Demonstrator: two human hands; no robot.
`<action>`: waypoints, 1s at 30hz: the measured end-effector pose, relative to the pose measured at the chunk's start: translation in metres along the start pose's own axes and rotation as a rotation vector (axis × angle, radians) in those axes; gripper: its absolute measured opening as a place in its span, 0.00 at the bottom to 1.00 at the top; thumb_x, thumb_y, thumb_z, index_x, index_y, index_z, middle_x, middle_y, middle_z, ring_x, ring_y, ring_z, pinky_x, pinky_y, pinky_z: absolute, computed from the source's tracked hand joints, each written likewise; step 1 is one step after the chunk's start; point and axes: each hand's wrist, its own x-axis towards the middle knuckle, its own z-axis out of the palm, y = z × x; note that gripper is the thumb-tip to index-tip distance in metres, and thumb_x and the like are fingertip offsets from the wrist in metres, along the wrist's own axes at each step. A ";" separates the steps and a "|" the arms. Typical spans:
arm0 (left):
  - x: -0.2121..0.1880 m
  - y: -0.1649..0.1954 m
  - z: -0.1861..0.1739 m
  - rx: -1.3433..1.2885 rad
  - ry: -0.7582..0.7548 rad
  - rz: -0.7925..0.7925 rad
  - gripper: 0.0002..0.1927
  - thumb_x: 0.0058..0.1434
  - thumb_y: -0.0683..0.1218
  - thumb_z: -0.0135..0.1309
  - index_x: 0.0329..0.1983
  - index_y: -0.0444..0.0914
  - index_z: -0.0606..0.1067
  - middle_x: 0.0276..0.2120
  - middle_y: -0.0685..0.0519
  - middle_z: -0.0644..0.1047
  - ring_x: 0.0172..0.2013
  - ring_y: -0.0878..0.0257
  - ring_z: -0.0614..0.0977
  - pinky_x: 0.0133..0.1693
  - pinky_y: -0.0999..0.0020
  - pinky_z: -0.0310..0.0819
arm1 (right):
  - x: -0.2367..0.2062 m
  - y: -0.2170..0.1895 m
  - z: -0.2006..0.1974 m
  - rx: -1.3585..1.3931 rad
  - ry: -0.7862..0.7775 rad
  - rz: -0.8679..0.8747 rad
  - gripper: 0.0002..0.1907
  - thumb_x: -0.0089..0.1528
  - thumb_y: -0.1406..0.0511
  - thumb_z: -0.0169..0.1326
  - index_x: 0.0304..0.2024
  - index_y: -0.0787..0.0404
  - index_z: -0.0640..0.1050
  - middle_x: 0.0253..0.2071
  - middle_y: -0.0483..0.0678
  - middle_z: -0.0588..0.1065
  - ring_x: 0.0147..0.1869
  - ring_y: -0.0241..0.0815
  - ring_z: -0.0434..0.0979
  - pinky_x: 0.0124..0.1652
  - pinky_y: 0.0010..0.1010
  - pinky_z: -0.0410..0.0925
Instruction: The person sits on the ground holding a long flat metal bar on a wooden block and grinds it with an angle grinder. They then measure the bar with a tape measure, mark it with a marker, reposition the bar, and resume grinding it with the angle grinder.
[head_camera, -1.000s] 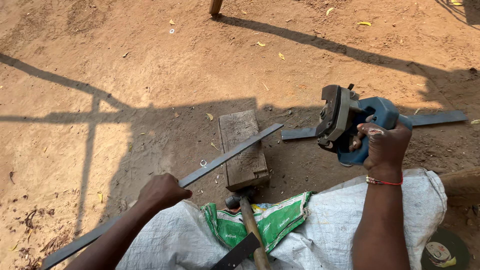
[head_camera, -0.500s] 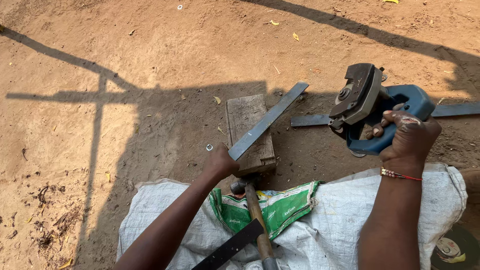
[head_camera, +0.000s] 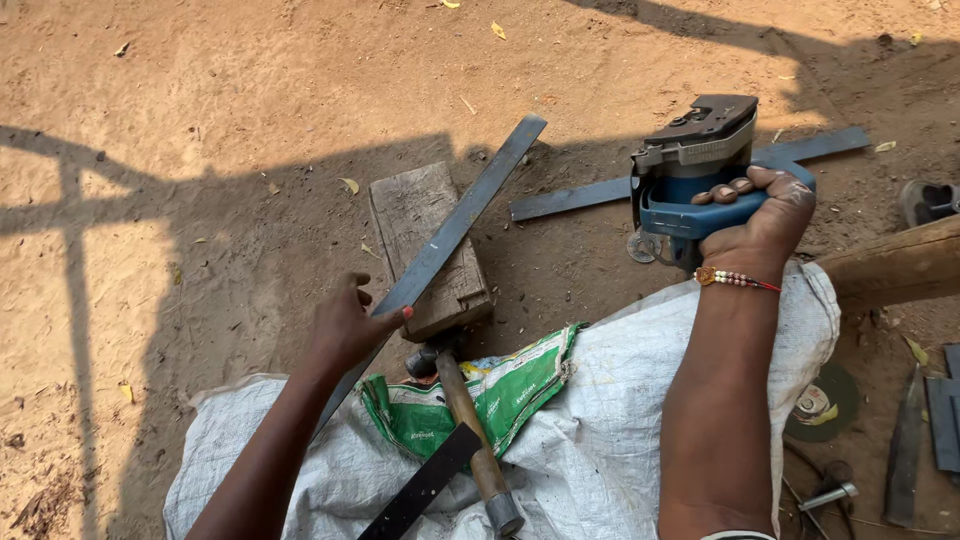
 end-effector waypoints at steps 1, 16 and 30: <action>-0.007 -0.006 -0.003 0.076 0.006 0.020 0.49 0.45 0.67 0.68 0.65 0.37 0.68 0.52 0.40 0.80 0.48 0.47 0.86 0.51 0.55 0.81 | 0.005 0.001 -0.004 0.021 0.033 -0.010 0.04 0.56 0.71 0.53 0.30 0.58 0.71 0.22 0.44 0.69 0.23 0.42 0.69 0.32 0.44 0.70; -0.042 -0.081 0.062 0.591 -0.389 -0.120 0.40 0.56 0.64 0.65 0.69 0.47 0.67 0.49 0.50 0.82 0.52 0.58 0.86 0.56 0.63 0.81 | 0.047 0.026 -0.024 0.229 0.153 0.048 0.09 0.58 0.69 0.49 0.24 0.59 0.66 0.19 0.45 0.65 0.22 0.42 0.66 0.31 0.43 0.70; -0.077 -0.033 -0.016 0.253 -0.018 0.096 0.43 0.46 0.62 0.69 0.62 0.40 0.71 0.43 0.46 0.81 0.51 0.49 0.81 0.51 0.55 0.75 | 0.082 0.002 -0.026 0.229 0.258 0.089 0.04 0.61 0.73 0.49 0.32 0.63 0.68 0.24 0.49 0.69 0.29 0.47 0.69 0.39 0.48 0.75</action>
